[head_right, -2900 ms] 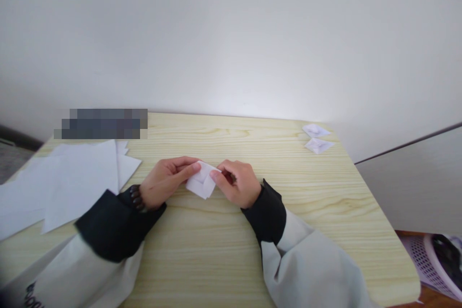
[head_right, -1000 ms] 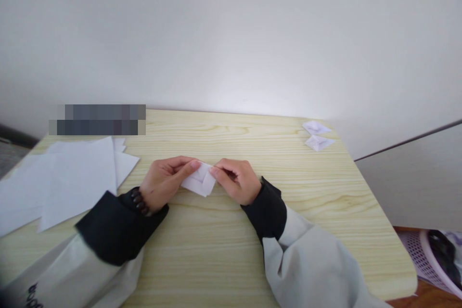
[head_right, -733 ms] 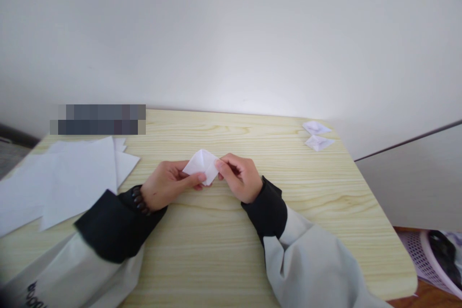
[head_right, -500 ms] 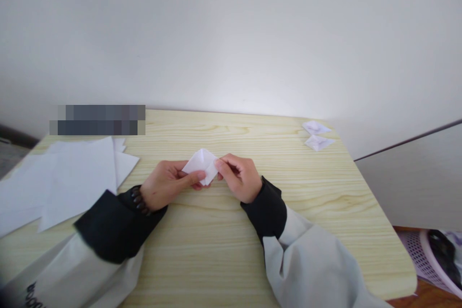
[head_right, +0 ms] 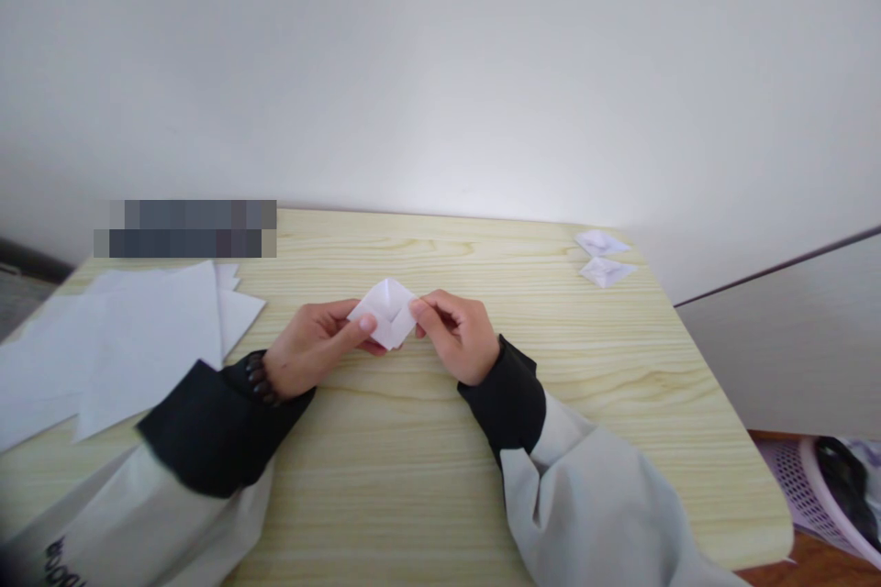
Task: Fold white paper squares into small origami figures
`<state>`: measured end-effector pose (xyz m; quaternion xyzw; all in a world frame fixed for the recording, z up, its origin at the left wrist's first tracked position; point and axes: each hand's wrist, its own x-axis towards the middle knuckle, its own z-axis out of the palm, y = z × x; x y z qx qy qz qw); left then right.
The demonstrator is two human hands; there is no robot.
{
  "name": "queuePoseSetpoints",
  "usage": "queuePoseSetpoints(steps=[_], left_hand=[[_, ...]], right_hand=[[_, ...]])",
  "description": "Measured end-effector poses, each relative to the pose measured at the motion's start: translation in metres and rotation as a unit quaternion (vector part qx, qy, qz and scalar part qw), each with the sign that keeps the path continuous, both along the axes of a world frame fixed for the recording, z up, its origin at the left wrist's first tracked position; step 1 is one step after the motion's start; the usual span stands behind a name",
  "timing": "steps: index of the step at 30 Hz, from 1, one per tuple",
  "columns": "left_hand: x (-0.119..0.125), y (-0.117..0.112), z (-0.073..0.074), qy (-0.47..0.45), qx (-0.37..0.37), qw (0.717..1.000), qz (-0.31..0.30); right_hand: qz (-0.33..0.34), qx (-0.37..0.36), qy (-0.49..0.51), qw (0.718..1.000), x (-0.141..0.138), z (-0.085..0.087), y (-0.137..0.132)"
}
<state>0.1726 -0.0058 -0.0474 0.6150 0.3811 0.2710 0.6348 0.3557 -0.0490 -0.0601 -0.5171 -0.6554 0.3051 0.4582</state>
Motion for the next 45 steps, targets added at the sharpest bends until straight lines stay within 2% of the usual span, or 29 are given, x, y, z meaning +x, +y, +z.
queuePoseSetpoints(steps=[5,8,15,22,31,36,40,43,45], left_hand=[[0.0018,-0.0030,0.0028,0.084,0.023,0.996,0.022],[0.0014,-0.0042,0.0039,0.109,0.031,0.994,0.005],[0.0002,-0.0041,0.0048,0.113,0.020,0.993,-0.038],[-0.0006,-0.0038,0.0045,0.140,0.035,0.984,-0.102],[-0.0017,-0.0039,0.0048,0.154,0.062,0.978,-0.123],[-0.0004,-0.0032,0.0034,0.143,0.046,0.984,-0.100],[0.0020,-0.0030,0.0019,0.115,0.018,0.992,-0.044],[0.0026,-0.0030,0.0018,0.111,0.024,0.993,-0.003],[0.0024,-0.0031,0.0019,0.114,0.042,0.993,0.001]], right_hand=[[0.019,0.002,-0.041,0.999,-0.0024,0.0007,-0.0015],[0.043,0.022,-0.055,0.997,-0.0037,0.0023,-0.0019],[0.060,0.093,-0.073,0.991,-0.0049,0.0017,-0.0022],[0.068,0.119,-0.072,0.988,-0.0074,0.0033,-0.0020],[0.067,0.112,-0.044,0.990,-0.0063,0.0011,-0.0016],[0.054,0.095,-0.041,0.993,-0.0061,0.0009,-0.0003],[0.031,0.039,-0.006,0.999,-0.0048,-0.0008,-0.0003],[0.007,0.004,0.017,1.000,-0.0031,-0.0029,-0.0008],[-0.011,0.005,0.003,1.000,-0.0023,-0.0037,-0.0009]])
